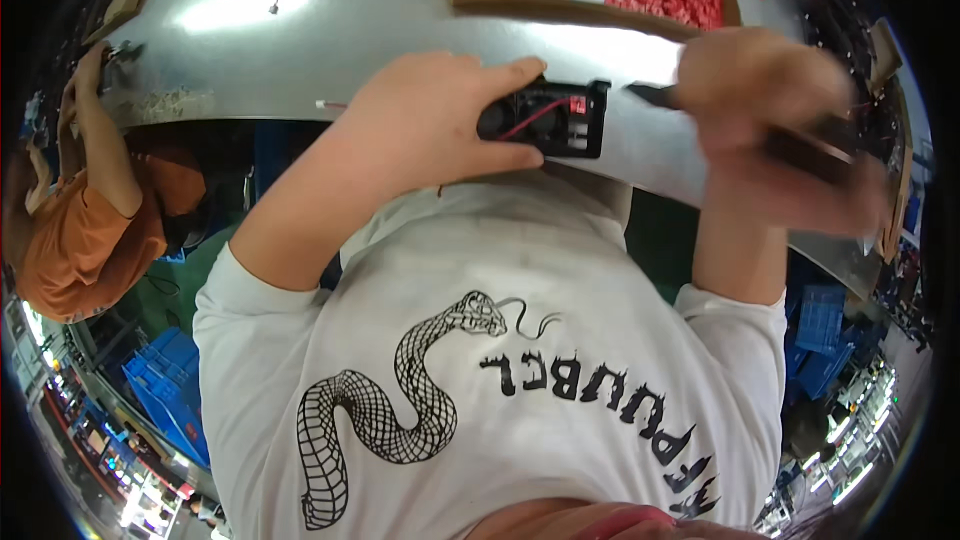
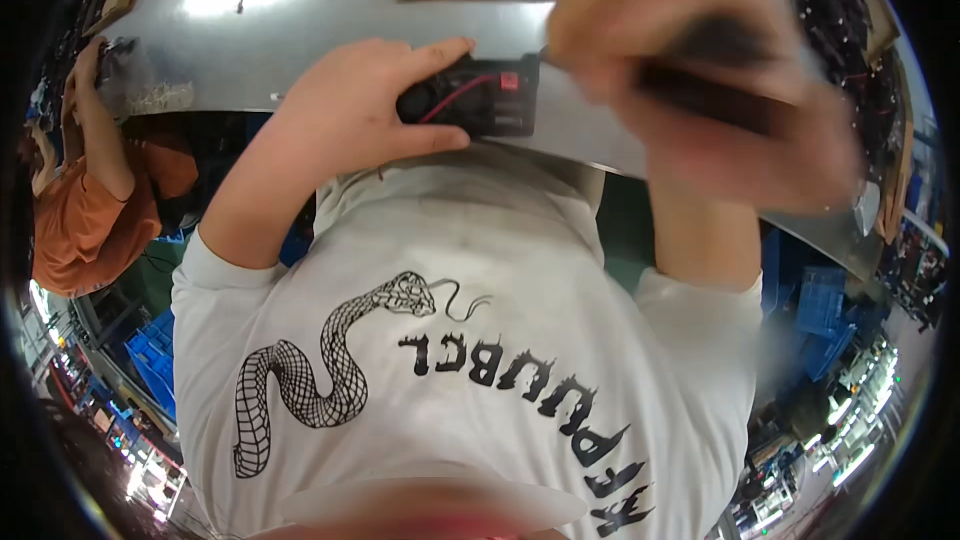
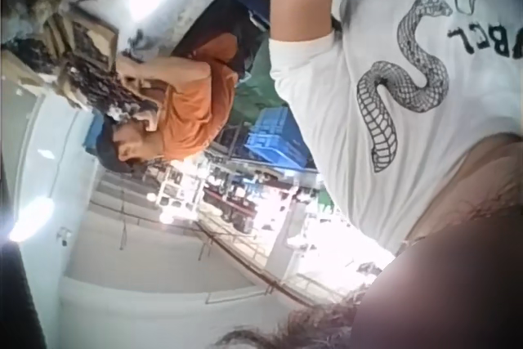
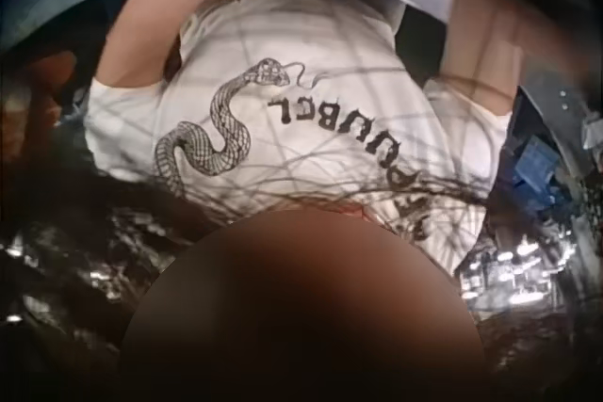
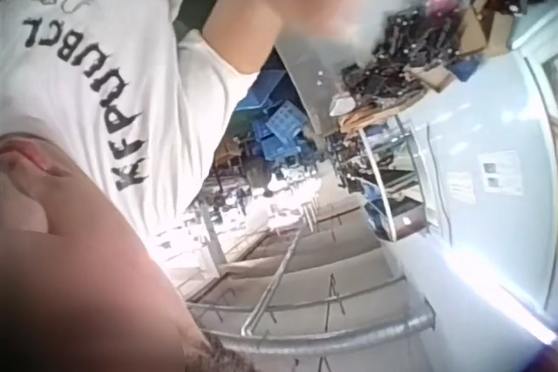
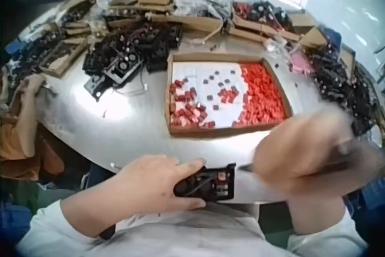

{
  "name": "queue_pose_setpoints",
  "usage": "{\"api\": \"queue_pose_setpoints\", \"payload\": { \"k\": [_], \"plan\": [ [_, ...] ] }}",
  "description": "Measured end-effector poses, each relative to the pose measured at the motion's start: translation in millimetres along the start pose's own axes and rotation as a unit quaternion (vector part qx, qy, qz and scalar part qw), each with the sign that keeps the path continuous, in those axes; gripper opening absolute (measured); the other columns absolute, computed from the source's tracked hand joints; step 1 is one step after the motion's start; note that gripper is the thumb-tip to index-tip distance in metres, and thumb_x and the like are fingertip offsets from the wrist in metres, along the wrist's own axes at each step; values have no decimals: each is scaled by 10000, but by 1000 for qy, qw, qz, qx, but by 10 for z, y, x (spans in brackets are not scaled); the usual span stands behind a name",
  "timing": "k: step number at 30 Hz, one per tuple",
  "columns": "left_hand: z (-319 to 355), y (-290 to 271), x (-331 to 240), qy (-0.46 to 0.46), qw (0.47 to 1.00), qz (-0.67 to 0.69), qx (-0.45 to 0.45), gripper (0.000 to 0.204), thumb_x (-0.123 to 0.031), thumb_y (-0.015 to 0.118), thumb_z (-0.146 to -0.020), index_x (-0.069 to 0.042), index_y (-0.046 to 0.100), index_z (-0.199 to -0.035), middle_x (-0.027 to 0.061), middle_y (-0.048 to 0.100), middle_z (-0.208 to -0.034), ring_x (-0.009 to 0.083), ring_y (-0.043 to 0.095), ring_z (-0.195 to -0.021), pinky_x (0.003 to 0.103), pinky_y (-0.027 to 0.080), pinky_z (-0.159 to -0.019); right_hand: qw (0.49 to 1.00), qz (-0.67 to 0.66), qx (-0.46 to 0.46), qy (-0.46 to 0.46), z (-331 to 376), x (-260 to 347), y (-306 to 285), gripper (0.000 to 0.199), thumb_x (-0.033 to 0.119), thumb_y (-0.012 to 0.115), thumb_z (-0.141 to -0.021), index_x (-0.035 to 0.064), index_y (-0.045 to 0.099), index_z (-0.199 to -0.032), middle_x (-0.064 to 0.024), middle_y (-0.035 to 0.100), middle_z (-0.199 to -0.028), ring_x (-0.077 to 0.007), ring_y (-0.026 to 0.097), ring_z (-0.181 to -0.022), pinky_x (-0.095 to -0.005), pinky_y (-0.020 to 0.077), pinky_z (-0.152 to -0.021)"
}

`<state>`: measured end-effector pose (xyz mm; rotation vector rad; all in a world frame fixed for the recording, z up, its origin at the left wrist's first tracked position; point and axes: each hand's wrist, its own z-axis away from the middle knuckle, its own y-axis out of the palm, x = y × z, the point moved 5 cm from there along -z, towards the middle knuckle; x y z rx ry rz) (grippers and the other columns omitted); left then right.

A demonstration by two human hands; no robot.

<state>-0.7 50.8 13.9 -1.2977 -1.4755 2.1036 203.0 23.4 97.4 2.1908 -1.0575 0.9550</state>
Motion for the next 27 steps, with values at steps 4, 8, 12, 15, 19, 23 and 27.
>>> {"api": "queue_pose_setpoints", "payload": {
  "k": [4, 8, 12, 15, 19, 23, 27],
  "plan": [
    [36, -12, -30, -1, 1000, 1, -3, 681, -508, 778, -809, -181, 598, -1379, 163, 677, -869, 363, 676, -877, 470, 532, -775, 996, -29, -50, 74, 215, -234, 113, 738, 667, 576, -894, -52, 641, -1047, -119, 606, -834, -203, 551, -705, -323, 428, -624],
    [6, 32, -9, -17, 999, -10, 31, 685, -514, 774, -812, -182, 596, -1384, 160, 676, -874, 357, 674, -884, 467, 532, -778, 998, 20, -27, 61, 157, -284, -25, 712, 640, 497, -907, -36, 642, -1073, -133, 617, -830, -209, 537, -676, -338, 419, -615],
    [42, 8, -9, -16, 1000, 7, -4, 685, -529, 768, -811, -183, 607, -1380, 149, 667, -871, 355, 670, -881, 465, 533, -778, 995, -17, -99, 25, 143, 183, 4, 729, 729, 489, -836, 126, 676, -1201, -17, 538, -897, -157, 418, -711, -317, 318, -675],
    [6, 22, -30, -26, 1000, 10, 8, 688, -531, 762, -815, -184, 605, -1387, 143, 660, -866, 352, 667, -881, 462, 533, -780, 964, -26, -258, 56, 418, -72, -12, 783, 698, 526, -831, 54, 651, -1259, -56, 517, -939, -179, 390, -781, -335, 294, -720],
    [64, 25, -42, -38, 999, 8, -1, 686, -526, 755, -824, -179, 601, -1395, 141, 656, -861, 349, 661, -882, 458, 532, -785, 958, -126, -257, -9, 542, -280, -38, 889, 698, 502, -807, -86, 568, -1222, -176, 584, -1029, -250, 497, -891, -389, 409, -810],
    [54, 28, -36, -35, 999, 12, -4, 690, -529, 754, -823, -173, 602, -1393, 143, 657, -864, 350, 659, -884, 458, 531, -786, 952, -121, -280, -12, 566, -300, 16, 876, 684, 516, -808, -90, 568, -1216, -171, 579, -1015, -246, 491, -881, -389, 409, -808],
    [48, 16, -42, -38, 999, 11, 3, 692, -531, 753, -822, -168, 604, -1392, 147, 656, -862, 350, 661, -879, 459, 531, -781, 956, -111, -272, -11, 558, -341, 14, 854, 667, 523, -815, -85, 574, -1216, -168, 580, -1007, -249, 501, -879, -395, 412, -797]
  ]
}}
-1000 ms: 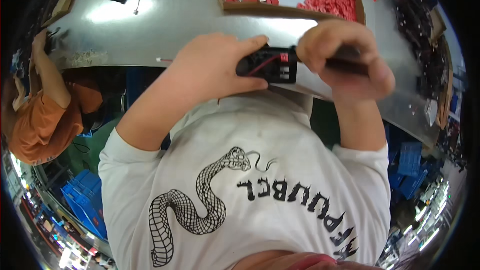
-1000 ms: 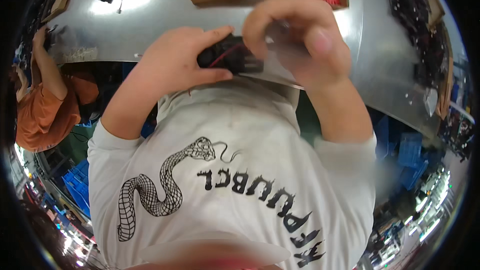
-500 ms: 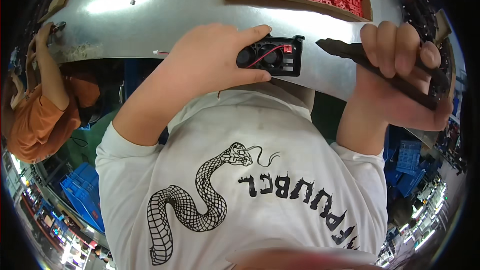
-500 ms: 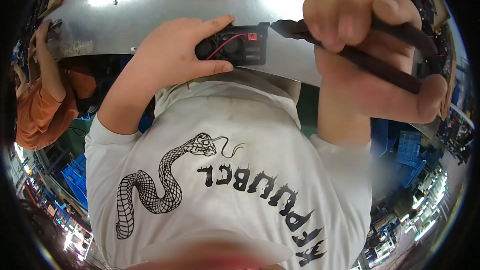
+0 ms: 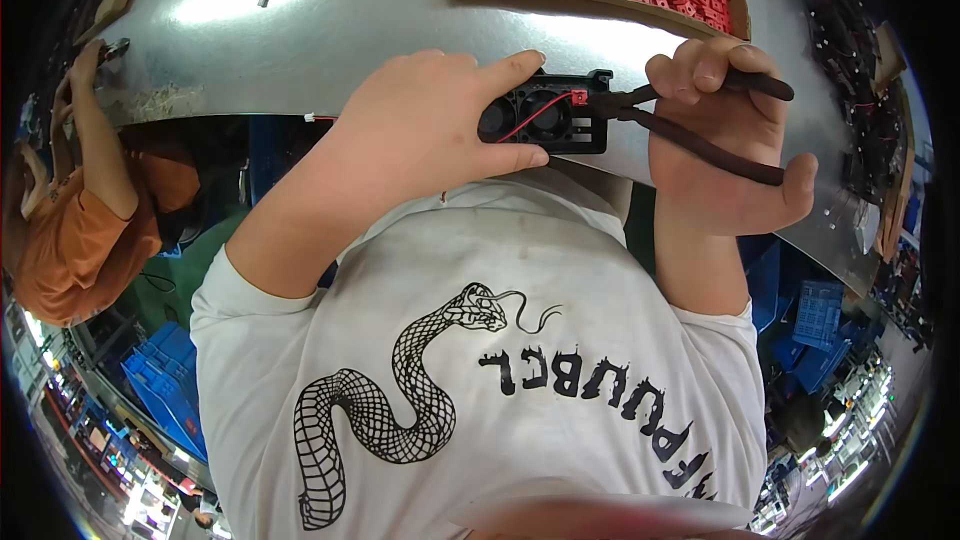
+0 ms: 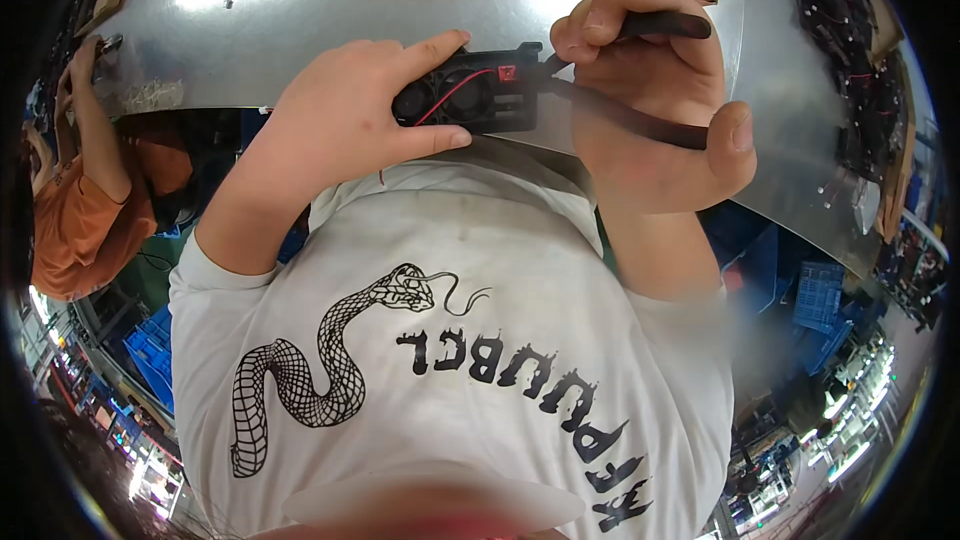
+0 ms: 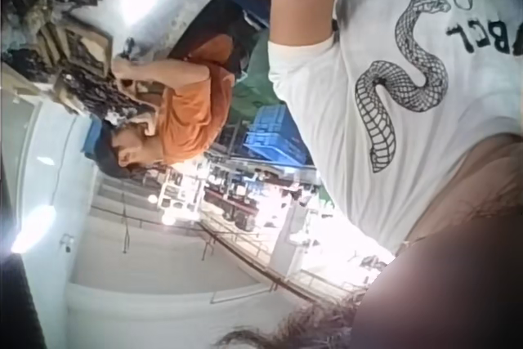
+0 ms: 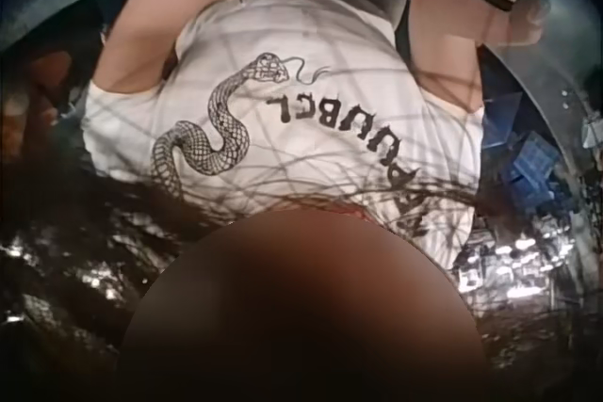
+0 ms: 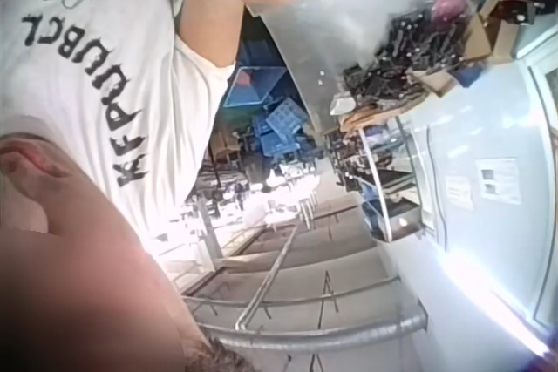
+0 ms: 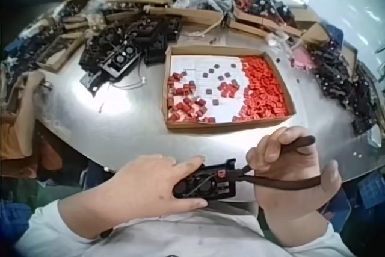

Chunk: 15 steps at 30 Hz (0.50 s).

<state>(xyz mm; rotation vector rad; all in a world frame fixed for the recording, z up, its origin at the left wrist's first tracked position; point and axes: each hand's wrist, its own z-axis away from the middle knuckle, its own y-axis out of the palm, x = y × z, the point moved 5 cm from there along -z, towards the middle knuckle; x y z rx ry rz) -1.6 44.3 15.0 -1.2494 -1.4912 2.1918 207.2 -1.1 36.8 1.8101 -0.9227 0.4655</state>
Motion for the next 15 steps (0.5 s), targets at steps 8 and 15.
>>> {"api": "queue_pose_setpoints", "payload": {
  "k": [8, 15],
  "plan": [
    [-38, -6, 11, 14, 1000, -7, 9, 697, -533, 761, -812, -166, 613, -1385, 156, 648, -836, 355, 662, -861, 460, 531, -780, 996, -15, 77, 29, -98, -50, 15, 757, 601, 562, -835, -82, 619, -1155, -182, 639, -920, -269, 586, -788, -401, 463, -718],
    [-120, -10, -21, 101, 993, -11, 55, 672, -503, 778, -799, -155, 623, -1353, 160, 695, -832, 363, 682, -806, 476, 539, -741, 866, 20, 376, 328, -497, -396, 340, 755, 599, 550, -858, -130, 688, -1000, -192, 663, -791, -234, 586, -559, -334, 474, -511]
  ]
}}
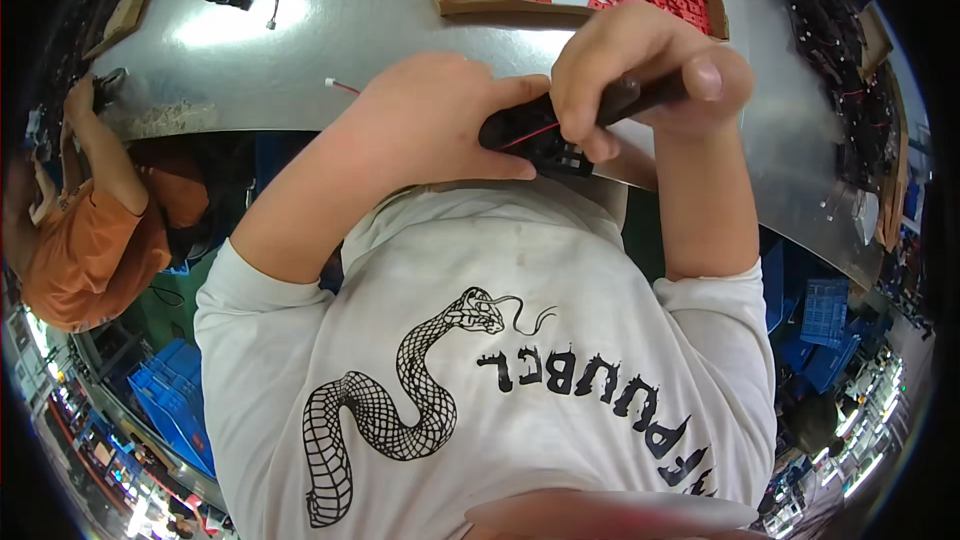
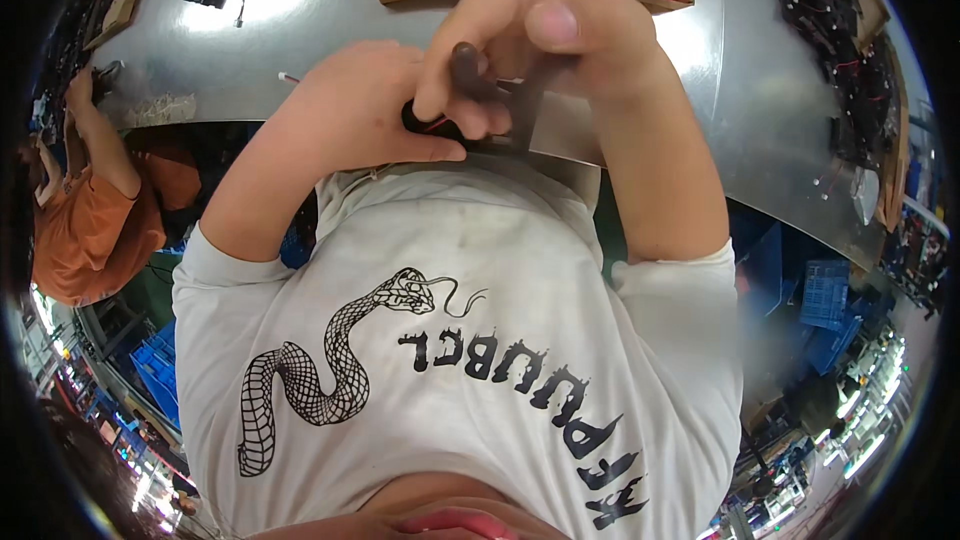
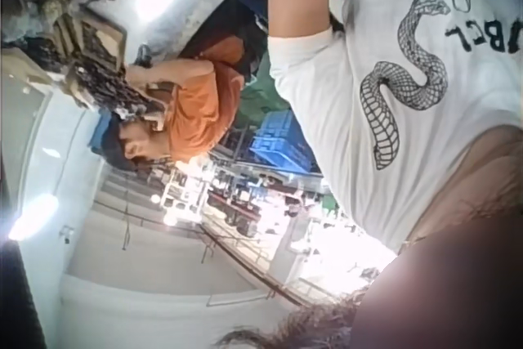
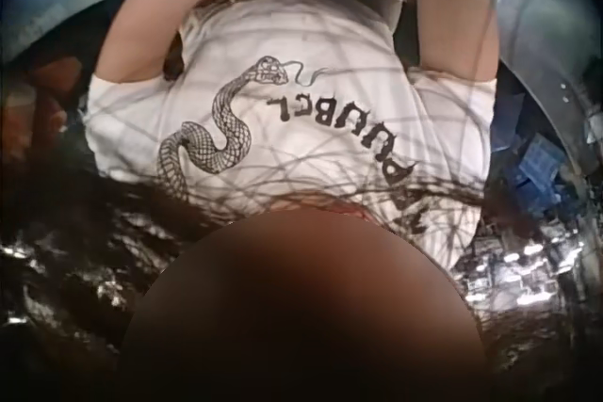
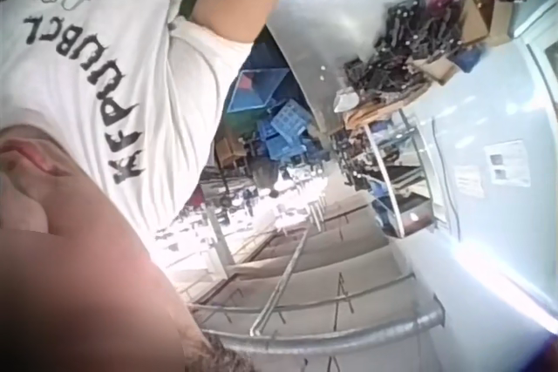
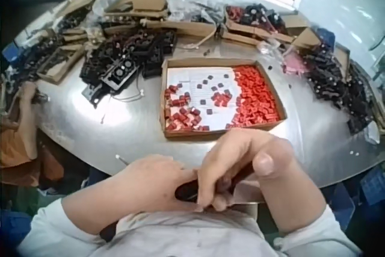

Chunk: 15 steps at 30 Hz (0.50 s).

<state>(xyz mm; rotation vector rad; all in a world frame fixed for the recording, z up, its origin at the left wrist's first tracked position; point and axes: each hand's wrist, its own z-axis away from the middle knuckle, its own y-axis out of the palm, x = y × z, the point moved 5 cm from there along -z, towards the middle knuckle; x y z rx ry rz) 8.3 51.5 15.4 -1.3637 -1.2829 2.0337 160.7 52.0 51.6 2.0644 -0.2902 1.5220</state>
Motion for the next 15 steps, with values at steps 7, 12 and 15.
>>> {"api": "queue_pose_setpoints", "payload": {
  "k": [7, 12, 15],
  "plan": [
    [78, 82, -88, -75, 997, 16, -26, 706, -545, 761, -804, -166, 596, -1377, 167, 685, -815, 373, 681, -810, 476, 542, -746, 898, 34, -363, -244, 664, 212, 367, 947, 686, 533, -798, -128, 556, -1281, -193, 587, -1023, -251, 528, -909, -373, 400, -775],
    [80, 109, -55, -78, 996, 27, -44, 707, -574, 741, -812, -177, 596, -1380, 165, 676, -827, 368, 683, -837, 474, 543, -752, 888, 33, -357, -287, 631, -86, 269, 930, 640, 571, -829, -157, 529, -1307, -221, 613, -1084, -275, 574, -975, -363, 445, -860],
    [84, 112, -71, -81, 996, 16, -46, 712, -580, 738, -813, -178, 594, -1383, 158, 675, -838, 365, 684, -848, 475, 544, -759, 887, 39, -323, -327, 675, -88, 203, 907, 620, 621, -827, -157, 534, -1284, -230, 614, -1094, -279, 573, -974, -366, 447, -861]
  ]
}}
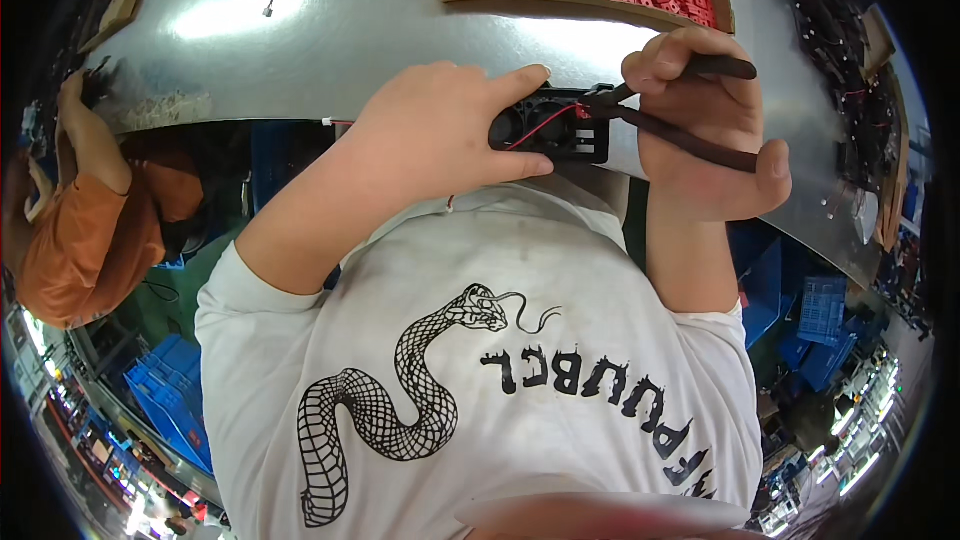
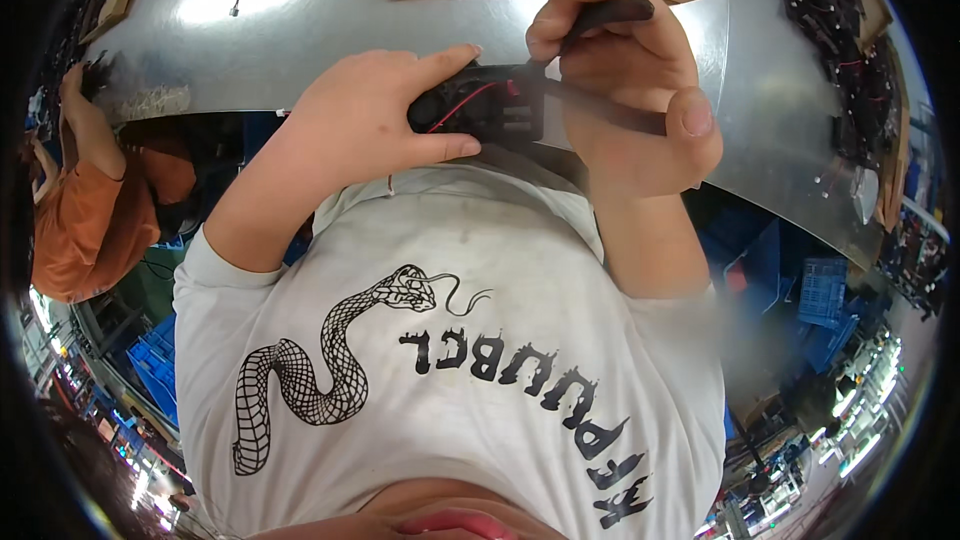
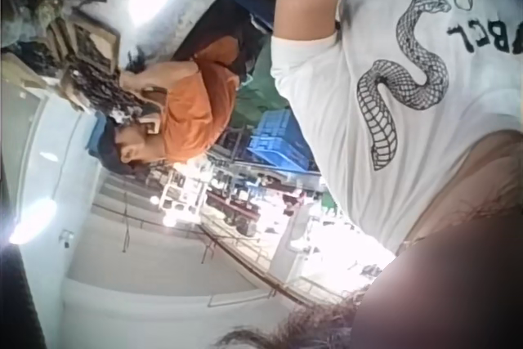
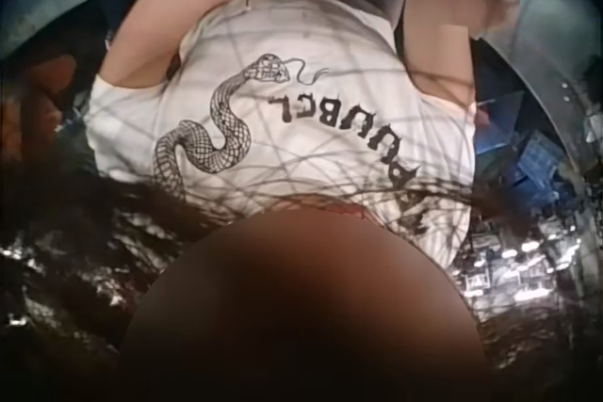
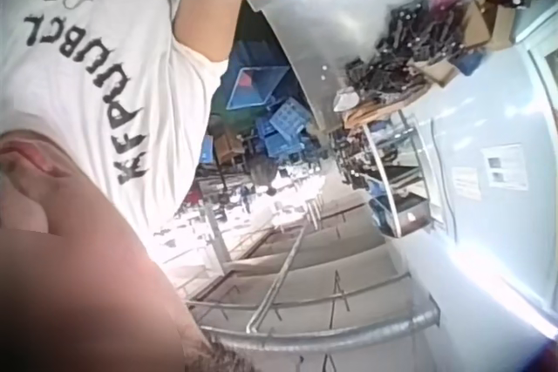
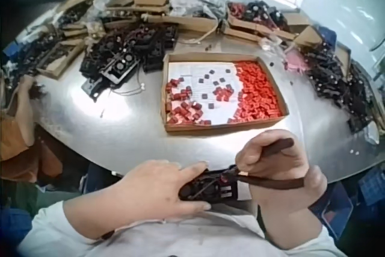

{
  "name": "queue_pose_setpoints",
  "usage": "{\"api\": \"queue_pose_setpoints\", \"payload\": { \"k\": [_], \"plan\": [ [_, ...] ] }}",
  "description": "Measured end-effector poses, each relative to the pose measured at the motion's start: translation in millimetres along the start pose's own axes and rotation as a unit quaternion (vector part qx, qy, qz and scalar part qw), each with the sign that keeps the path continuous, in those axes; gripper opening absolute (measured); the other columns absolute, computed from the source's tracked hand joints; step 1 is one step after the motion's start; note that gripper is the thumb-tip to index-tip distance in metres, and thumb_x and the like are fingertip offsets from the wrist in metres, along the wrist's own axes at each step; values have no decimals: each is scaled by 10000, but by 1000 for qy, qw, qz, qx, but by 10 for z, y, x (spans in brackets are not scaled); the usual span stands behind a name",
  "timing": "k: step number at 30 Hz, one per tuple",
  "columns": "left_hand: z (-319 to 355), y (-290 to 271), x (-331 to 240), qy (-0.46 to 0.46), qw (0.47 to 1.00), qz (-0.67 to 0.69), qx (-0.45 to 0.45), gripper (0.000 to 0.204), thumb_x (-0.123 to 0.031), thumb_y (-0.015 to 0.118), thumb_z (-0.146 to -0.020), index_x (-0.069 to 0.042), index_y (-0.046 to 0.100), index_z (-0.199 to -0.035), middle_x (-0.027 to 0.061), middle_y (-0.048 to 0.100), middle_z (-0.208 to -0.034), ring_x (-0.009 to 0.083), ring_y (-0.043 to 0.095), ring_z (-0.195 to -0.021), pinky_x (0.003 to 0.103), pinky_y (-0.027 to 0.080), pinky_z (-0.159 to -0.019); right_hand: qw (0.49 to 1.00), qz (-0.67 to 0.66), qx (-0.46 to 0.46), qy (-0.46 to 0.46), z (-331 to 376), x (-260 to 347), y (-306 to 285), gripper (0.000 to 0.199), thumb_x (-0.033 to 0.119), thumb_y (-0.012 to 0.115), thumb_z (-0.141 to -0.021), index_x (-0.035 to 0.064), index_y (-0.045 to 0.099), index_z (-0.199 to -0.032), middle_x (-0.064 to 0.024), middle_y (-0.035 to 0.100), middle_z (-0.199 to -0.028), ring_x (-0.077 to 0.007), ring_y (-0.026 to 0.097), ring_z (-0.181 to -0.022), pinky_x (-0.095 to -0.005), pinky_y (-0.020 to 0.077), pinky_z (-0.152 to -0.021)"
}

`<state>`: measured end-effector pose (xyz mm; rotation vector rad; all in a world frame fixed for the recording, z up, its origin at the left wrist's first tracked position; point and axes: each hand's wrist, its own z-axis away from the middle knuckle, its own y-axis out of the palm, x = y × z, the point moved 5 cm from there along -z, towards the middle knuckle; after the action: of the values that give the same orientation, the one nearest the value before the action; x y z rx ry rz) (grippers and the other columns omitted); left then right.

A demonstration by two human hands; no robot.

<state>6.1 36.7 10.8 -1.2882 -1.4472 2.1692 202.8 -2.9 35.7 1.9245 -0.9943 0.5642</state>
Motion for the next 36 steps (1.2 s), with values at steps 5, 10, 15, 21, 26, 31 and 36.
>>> {"api": "queue_pose_setpoints", "payload": {
  "k": [5, 10, 15, 21, 26, 31, 36],
  "plan": [
    [-2, -21, -19, 3, 1000, -3, 17, 722, -584, 738, -812, -172, 592, -1386, 157, 674, -842, 364, 683, -852, 475, 543, -761, 998, -4, 62, 7, 28, -1, 27, 875, 606, 633, -829, -151, 542, -1259, -219, 608, -1072, -272, 566, -962, -354, 440, -849],
    [-2, -20, -10, -3, 1000, 9, 19, 729, -581, 737, -812, -167, 589, -1393, 162, 671, -836, 366, 682, -844, 475, 538, -753, 997, 69, 21, 17, 40, 11, 111, 864, 591, 638, -829, -146, 530, -1267, -192, 593, -1046, -254, 562, -967, -351, 435, -849],
    [-15, -18, -12, 1, 1000, 6, 23, 727, -574, 735, -814, -165, 587, -1397, 163, 672, -846, 362, 680, -850, 470, 537, -755, 986, 140, -76, 50, 19, 48, 147, 857, 600, 620, -819, -130, 533, -1259, -176, 585, -1026, -229, 546, -933, -335, 421, -828],
    [-15, -26, -17, 2, 1000, 2, 19, 725, -568, 735, -814, -160, 588, -1395, 164, 677, -854, 361, 681, -852, 472, 538, -759, 971, 199, -120, 57, -6, 33, 182, 842, 619, 619, -825, -117, 548, -1230, -152, 580, -987, -198, 526, -886, -307, 408, -782],
    [-26, -34, -25, -1, 999, 2, 34, 722, -566, 735, -816, -155, 589, -1392, 168, 680, -845, 368, 684, -844, 473, 541, -757, 977, 183, -45, 97, -12, 14, 204, 884, 654, 648, -821, -119, 544, -1238, -151, 582, -996, -189, 523, -883, -300, 418, -770],
    [-27, -38, -29, 14, 1000, -8, 19, 721, -568, 734, -818, -153, 591, -1391, 169, 683, -819, 367, 692, -835, 474, 547, -750, 984, 151, -22, 97, -24, -16, 152, 890, 633, 663, -814, -128, 533, -1258, -157, 584, -1020, -193, 531, -890, -307, 425, -786],
    [-22, -23, -7, 12, 1000, -10, 17, 724, -571, 733, -817, -155, 592, -1392, 169, 686, -824, 365, 694, -836, 474, 548, -752, 991, 118, -7, 66, -35, 0, 144, 850, 563, 653, -806, -129, 527, -1283, -161, 582, -1037, -204, 532, -938, -310, 417, -819]
  ]
}}
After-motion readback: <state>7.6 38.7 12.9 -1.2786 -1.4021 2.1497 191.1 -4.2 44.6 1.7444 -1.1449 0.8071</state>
